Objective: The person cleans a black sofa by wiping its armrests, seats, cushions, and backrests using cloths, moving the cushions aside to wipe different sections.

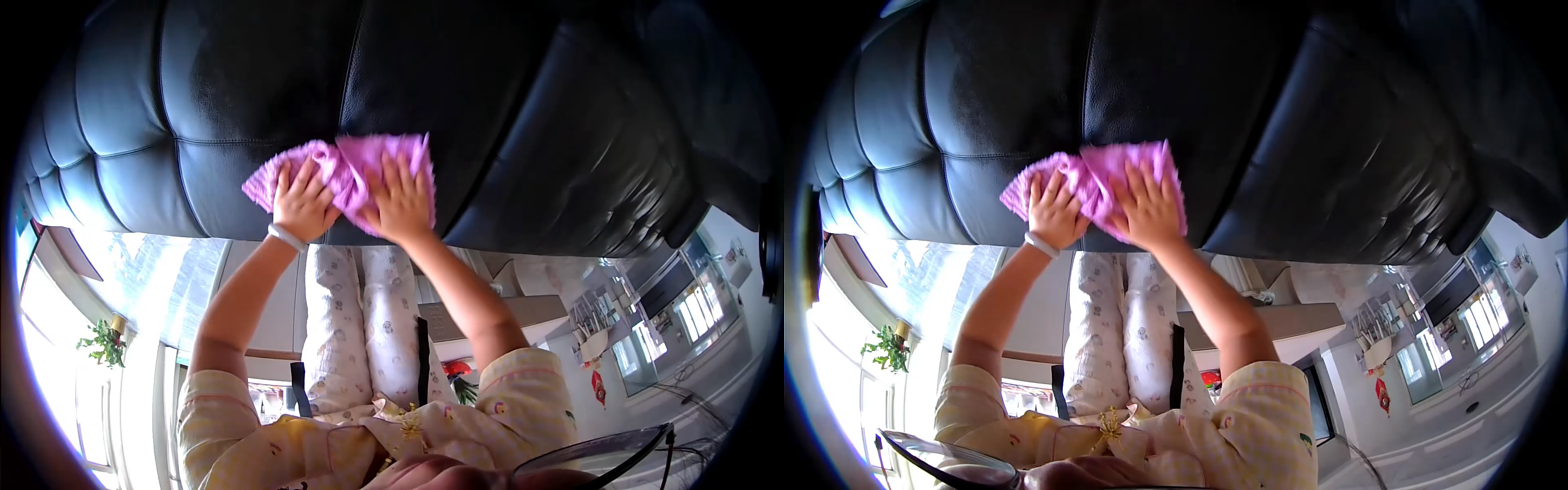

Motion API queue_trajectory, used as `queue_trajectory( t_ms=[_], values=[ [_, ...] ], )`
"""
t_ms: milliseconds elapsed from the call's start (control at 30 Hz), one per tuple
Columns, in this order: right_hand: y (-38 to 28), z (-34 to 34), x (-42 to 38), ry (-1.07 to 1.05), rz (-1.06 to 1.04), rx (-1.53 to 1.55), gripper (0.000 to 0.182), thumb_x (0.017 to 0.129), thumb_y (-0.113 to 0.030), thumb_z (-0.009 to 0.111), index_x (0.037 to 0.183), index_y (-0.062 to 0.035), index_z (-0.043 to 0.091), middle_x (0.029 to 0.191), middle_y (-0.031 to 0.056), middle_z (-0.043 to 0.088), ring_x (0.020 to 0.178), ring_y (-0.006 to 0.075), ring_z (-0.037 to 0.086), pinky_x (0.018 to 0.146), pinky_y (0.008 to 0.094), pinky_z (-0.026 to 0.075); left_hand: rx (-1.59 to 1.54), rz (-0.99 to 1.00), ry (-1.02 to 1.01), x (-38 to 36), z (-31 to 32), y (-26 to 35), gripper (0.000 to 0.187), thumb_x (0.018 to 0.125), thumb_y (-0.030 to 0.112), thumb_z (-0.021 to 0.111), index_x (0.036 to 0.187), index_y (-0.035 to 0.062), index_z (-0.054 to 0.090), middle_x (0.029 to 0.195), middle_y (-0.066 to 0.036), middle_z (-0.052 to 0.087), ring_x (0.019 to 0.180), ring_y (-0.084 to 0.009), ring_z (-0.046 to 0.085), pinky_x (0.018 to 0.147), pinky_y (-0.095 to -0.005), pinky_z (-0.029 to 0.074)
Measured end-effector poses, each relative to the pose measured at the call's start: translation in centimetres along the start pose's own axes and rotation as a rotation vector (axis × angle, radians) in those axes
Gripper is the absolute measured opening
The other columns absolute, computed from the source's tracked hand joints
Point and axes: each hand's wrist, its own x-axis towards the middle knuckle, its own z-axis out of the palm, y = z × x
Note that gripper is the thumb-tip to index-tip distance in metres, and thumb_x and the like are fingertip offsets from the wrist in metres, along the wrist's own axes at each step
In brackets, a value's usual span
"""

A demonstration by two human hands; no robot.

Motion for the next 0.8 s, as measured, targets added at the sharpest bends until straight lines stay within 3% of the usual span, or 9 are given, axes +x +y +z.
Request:
queue_trajectory(
  t_ms=[133,167,233,300,333,433,533,700,800],
  values=[
    [-0.7,2.9,-9.5,-0.093,0.058,-0.111,0.059,0.084,-0.054,0.048,0.126,-0.013,0.051,0.145,0.0115,0.032,0.136,0.0288,0.026,0.111,0.0451,0.012,-0.026,0.032,0.06,-8.7,2.2,-1.1,0.032,0.067,0.038,0.063,0.086,0.0127,0.065,0.103,-0.006,0.061,0.113,-0.0292,0.05,0.103,-0.056,0.027],
    [0.3,2.9,-10.0,0.044,0.099,-0.096,0.064,0.079,-0.053,0.055,0.126,-0.0087,0.049,0.145,0.0102,0.031,0.136,0.0306,0.025,0.111,0.0472,0.015,-0.004,0.025,0.075,-10.6,2.6,-2.4,0.034,0.066,0.038,0.064,0.088,0.0116,0.066,0.102,-0.007,0.061,0.114,-0.0296,0.05,0.103,-0.0562,0.027],
    [2.4,2.4,-10.2,0.064,0.309,-0.042,0.08,0.073,-0.042,0.065,0.135,-0.001,0.035,0.143,0.0239,0.028,0.135,0.0391,0.023,0.107,0.0555,0.02,0.116,-0.239,-0.103,-12.1,1.3,-4.1,0.042,0.068,0.037,0.062,0.098,0.0082,0.065,0.107,-0.014,0.059,0.115,-0.0344,0.048,0.105,-0.0572,0.024],
    [4.7,1.8,-6.4,0.36,0.74,0.202,0.084,0.08,-0.03,0.061,0.141,0.0069,0.015,0.143,0.0317,0.019,0.133,0.0441,0.02,0.11,0.048,0.014,0.194,-0.526,0.103,-9.7,0.0,-5.6,0.062,0.071,0.038,0.055,0.117,-0.0037,0.053,0.124,-0.03,0.047,0.124,-0.0464,0.036,0.108,-0.0577,0.016],
    [6.3,1.8,-4.5,0.329,0.769,0.034,0.079,0.086,-0.033,0.055,0.14,0.0087,0.014,0.144,0.032,0.015,0.135,0.0431,0.018,0.112,0.0427,0.013,0.209,-0.707,0.107,-8.7,0.5,-6.6,0.068,0.073,0.04,0.054,0.119,-0.0096,0.048,0.128,-0.032,0.043,0.128,-0.0471,0.029,0.11,-0.0561,0.01],
    [7.6,-0.2,4.0,0.329,0.756,-0.265,0.078,0.088,-0.045,0.048,0.141,0.0045,0.02,0.145,0.0309,0.014,0.135,0.0444,0.018,0.109,0.0518,0.014,0.225,-0.985,0.242,-0.7,-0.7,-8.1,0.066,0.084,0.045,0.048,0.125,-0.0066,0.044,0.133,-0.026,0.041,0.128,-0.0446,0.03,0.11,-0.0515,0.01],
    [3.2,-1.8,14.0,0.264,0.554,-0.175,0.082,0.085,-0.051,0.047,0.141,0.0035,0.02,0.147,0.0304,0.008,0.137,0.0441,0.004,0.11,0.0528,0.003,0.242,-0.573,0.236,1.9,-3.2,-10.2,0.064,0.085,0.044,0.046,0.121,-0.0092,0.046,0.125,-0.026,0.047,0.126,-0.041,0.035,0.11,-0.0521,0.013],
    [-1.5,-5.8,22.1,0.299,0.351,-0.209,0.078,0.087,-0.049,0.042,0.136,0.0109,0.026,0.145,0.0323,0.012,0.137,0.0441,0.007,0.11,0.0513,0.005,0.222,-0.076,0.114,7.3,-9.7,-13.4,0.05,0.08,0.049,0.054,0.112,0.0106,0.06,0.119,-0.009,0.056,0.123,-0.0278,0.044,0.108,-0.0486,0.022],
    [-2.1,-8.9,22.9,0.346,0.333,-0.221,0.077,0.087,-0.047,0.043,0.134,0.0122,0.028,0.144,0.033,0.014,0.137,0.0441,0.01,0.11,0.0508,0.007,0.234,-0.061,0.223,11.9,-13.8,-13.6,0.05,0.085,0.045,0.05,0.124,0.0133,0.053,0.129,-0.006,0.051,0.127,-0.0231,0.04,0.11,-0.0424,0.023]
  ],
)
